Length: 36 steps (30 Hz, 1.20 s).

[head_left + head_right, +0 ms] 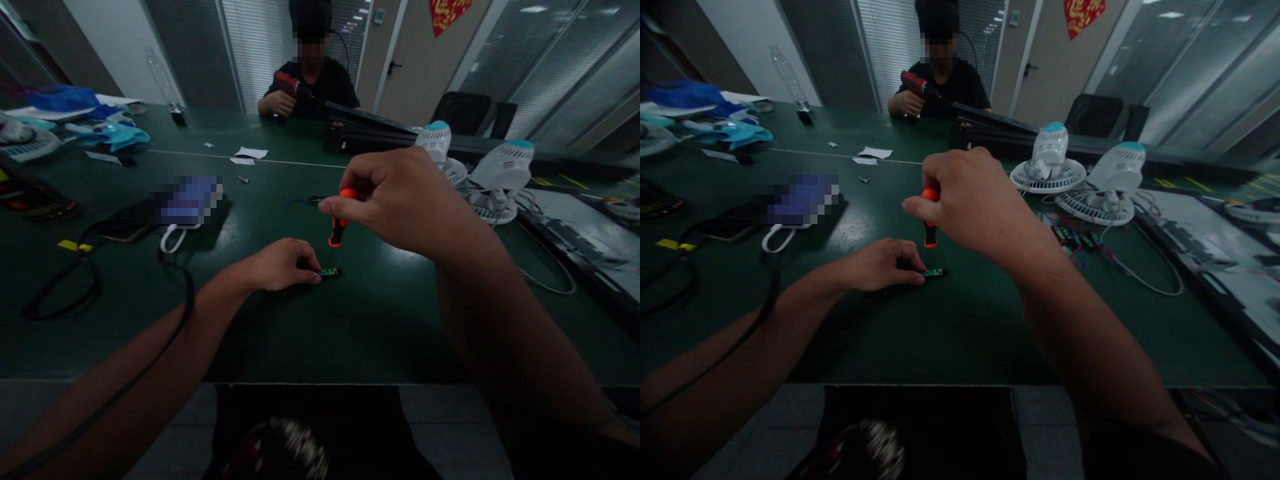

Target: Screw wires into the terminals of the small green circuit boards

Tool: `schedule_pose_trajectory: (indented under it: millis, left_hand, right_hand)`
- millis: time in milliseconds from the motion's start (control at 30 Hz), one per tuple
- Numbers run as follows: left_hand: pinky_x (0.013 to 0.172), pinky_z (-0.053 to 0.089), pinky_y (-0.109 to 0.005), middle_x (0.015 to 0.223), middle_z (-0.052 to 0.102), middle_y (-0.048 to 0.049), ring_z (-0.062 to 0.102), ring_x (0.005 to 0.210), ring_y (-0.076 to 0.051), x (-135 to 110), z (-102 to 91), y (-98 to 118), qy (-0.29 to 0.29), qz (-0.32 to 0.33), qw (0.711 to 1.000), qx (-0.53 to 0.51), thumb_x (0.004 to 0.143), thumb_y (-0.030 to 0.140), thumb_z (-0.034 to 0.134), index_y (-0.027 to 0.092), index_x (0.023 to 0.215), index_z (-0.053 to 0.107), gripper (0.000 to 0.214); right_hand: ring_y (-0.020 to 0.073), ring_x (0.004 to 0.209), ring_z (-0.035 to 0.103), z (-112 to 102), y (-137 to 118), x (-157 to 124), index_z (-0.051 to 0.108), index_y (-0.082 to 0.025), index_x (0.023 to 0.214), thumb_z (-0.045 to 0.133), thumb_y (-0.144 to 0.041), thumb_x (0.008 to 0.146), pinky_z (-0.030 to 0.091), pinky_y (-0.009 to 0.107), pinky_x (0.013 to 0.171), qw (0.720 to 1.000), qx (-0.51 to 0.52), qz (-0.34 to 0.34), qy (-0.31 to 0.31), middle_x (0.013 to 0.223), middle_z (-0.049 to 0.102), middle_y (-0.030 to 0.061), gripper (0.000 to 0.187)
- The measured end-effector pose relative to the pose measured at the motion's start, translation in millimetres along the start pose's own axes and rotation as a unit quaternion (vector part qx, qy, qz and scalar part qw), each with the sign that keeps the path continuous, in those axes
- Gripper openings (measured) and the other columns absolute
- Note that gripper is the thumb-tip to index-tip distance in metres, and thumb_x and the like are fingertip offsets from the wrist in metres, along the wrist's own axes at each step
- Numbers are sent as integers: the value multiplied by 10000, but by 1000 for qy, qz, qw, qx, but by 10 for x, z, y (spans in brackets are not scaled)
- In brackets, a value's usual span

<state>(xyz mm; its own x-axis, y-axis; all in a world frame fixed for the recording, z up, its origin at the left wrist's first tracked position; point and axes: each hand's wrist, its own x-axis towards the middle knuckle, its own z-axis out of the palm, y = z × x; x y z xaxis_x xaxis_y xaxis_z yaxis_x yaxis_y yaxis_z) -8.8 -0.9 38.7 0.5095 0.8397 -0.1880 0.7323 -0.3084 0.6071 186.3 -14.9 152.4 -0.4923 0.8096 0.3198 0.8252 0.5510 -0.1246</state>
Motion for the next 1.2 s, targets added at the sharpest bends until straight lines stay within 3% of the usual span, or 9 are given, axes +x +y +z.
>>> schedule_pose_trajectory:
  millis: [167, 367, 600, 833, 1000, 1200]
  left_hand:
    - [675, 449, -261, 924, 716, -19, 629, 757, -144, 6, -1, -12, -2, 9, 1000, 2, 832, 349, 723, 174, 991, 777, 242]
    - [661, 445, -255, 901, 722, -12, 626, 736, -140, 14, 12, -27, -1, 5, 1000, -5, 820, 356, 726, 175, 988, 777, 252]
    - [648, 447, -252, 848, 723, -6, 620, 701, -133, 7, 0, -15, 1, 10, 1000, -14, 816, 363, 730, 177, 948, 771, 232]
    - [626, 433, -243, 867, 726, -10, 605, 684, -124, 16, 3, -17, -1, 5, 1000, -6, 812, 369, 729, 176, 955, 772, 244]
    - [639, 441, -262, 869, 723, -21, 625, 709, -147, 16, 0, -7, -11, -8, 1000, -15, 810, 367, 725, 159, 997, 773, 284]
    - [648, 452, -268, 898, 728, -31, 629, 719, -150, 12, -1, -10, -6, -4, 1000, -14, 811, 363, 717, 160, 989, 775, 276]
  right_hand:
    - [187, 756, 598, 18, -18, 2, 737, -187, 899, 542, -504, 994, 326, 310, 683, 999, -42, 3, -9, 800, 701, 55, 384]
    - [224, 760, 611, 106, -61, 9, 737, -170, 1013, 433, -380, 1016, 343, 337, 697, 996, -86, 21, -23, 880, 727, 106, 369]
    - [223, 744, 597, 179, -65, 27, 739, -212, 885, 454, -625, 1007, 344, 328, 690, 999, -41, 3, 1, 737, 661, 67, 517]
    - [223, 748, 592, 204, -73, 43, 741, -196, 959, 498, -399, 994, 365, 333, 690, 998, -63, 5, 4, 804, 697, 83, 319]
    - [231, 797, 617, 196, -75, 46, 722, -172, 1036, 489, -356, 988, 380, 342, 732, 998, -65, -1, -18, 951, 733, 116, 301]
    - [231, 815, 628, 183, -83, 28, 718, -148, 1068, 488, -330, 975, 394, 337, 742, 997, -70, -5, -24, 984, 743, 135, 308]
